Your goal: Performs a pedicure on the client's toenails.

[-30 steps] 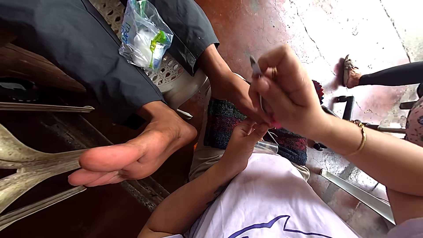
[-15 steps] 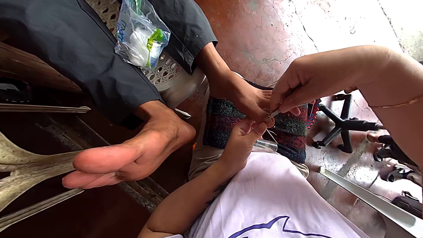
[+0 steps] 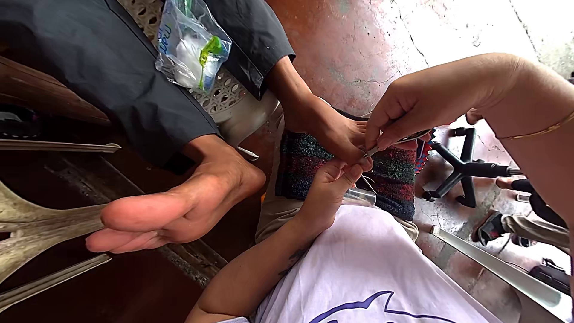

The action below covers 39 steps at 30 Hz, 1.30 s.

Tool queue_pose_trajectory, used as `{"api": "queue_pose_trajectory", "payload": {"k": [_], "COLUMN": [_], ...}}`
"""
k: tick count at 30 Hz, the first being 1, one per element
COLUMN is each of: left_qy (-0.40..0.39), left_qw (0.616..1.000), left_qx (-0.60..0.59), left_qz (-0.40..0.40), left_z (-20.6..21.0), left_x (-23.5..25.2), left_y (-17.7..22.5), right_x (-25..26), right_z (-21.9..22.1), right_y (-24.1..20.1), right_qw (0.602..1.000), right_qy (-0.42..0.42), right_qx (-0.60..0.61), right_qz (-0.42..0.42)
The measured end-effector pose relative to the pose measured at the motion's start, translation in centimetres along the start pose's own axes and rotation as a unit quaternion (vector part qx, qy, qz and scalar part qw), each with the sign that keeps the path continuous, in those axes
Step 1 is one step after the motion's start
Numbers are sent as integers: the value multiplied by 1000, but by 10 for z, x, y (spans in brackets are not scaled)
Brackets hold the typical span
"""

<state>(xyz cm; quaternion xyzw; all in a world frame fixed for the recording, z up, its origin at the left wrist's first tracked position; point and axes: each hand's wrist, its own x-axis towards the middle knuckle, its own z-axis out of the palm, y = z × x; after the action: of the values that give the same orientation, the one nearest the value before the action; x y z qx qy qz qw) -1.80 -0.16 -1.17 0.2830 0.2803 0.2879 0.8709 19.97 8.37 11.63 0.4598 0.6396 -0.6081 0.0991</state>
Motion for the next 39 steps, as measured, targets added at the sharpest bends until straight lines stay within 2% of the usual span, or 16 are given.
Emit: {"api": "queue_pose_trajectory", "payload": {"k": [14,20,28,29,30,31,32,34,39], "left_qy": [-3,-1,12,12,12,10,12,16,21], "left_qw": [1000,1000,999,999,998,998,998,998,998], "left_qx": [0,8,42,47,51,57,60,62,59], "left_qz": [-2,-2,15,18,21,22,22,18,17], "left_z": [0,1,3,3,2,2,2,3,4], "left_x": [0,0,0,0,0,0,0,0,0], "left_y": [1,1,-1,-1,-1,-1,-2,-2,-1], "right_x": [3,5,8,12,22,42,60,78,88], "right_z": [1,0,-1,-7,-16,-26,-33,-41,-48], "right_y": [7,0,-21,-11,16,58,89,115,112], "right_qw": [999,1000,996,997,996,983,970,959,954], "right_qy": [-13,-11,-4,-21,-44,-63,-73,-78,-60], "right_qx": [18,17,-65,-73,-68,-54,-52,-65,-131], "right_qz": [-24,10,62,30,-48,-164,-226,-263,-262]}}
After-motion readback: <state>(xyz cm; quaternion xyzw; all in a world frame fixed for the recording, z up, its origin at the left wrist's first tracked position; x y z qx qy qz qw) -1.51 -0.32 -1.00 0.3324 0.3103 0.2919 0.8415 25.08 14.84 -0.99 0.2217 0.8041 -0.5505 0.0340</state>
